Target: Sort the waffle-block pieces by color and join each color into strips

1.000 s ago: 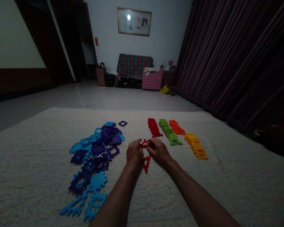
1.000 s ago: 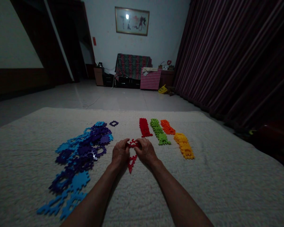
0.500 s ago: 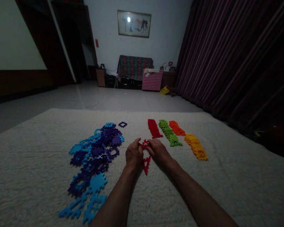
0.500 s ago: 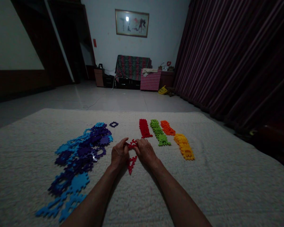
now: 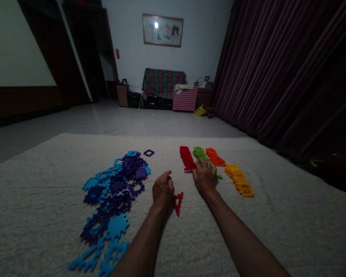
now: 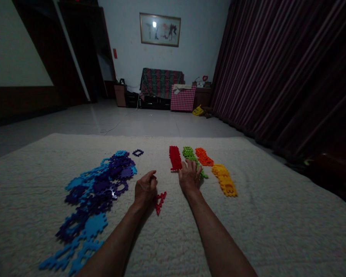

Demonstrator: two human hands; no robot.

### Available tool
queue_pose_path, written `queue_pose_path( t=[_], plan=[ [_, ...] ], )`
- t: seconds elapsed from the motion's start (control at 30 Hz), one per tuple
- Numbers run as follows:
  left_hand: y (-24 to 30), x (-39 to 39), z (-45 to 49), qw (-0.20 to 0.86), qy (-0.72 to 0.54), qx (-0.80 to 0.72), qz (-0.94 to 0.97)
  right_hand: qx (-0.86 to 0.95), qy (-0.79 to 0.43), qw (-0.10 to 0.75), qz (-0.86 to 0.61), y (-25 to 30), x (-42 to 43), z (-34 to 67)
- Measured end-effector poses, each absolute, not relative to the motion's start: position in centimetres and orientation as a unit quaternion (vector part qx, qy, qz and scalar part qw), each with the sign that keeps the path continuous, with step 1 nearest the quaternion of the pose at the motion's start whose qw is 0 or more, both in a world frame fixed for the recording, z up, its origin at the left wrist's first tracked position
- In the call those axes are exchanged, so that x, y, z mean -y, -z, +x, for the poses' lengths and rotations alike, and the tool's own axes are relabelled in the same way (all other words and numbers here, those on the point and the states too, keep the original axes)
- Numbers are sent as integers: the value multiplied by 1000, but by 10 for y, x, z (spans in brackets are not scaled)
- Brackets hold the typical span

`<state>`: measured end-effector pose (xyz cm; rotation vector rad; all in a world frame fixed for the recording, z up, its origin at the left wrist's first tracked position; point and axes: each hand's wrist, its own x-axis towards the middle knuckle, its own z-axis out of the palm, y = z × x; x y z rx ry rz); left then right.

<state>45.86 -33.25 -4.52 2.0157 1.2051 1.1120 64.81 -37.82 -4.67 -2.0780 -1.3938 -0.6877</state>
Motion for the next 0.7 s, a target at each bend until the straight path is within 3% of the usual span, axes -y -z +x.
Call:
queue_pose_path(
  t=[0.43,0.57,0.7],
  plan=[
    [47,329,458,311,-432,-449,717,530,231,320,-750,39,380,644],
    [44,322,457,387,-447,-475,652,614,104,397,-674,28,386,623],
    [43,318,455,417,-464,-497,602,699,-81,362,-611,14,394,605]
  ],
)
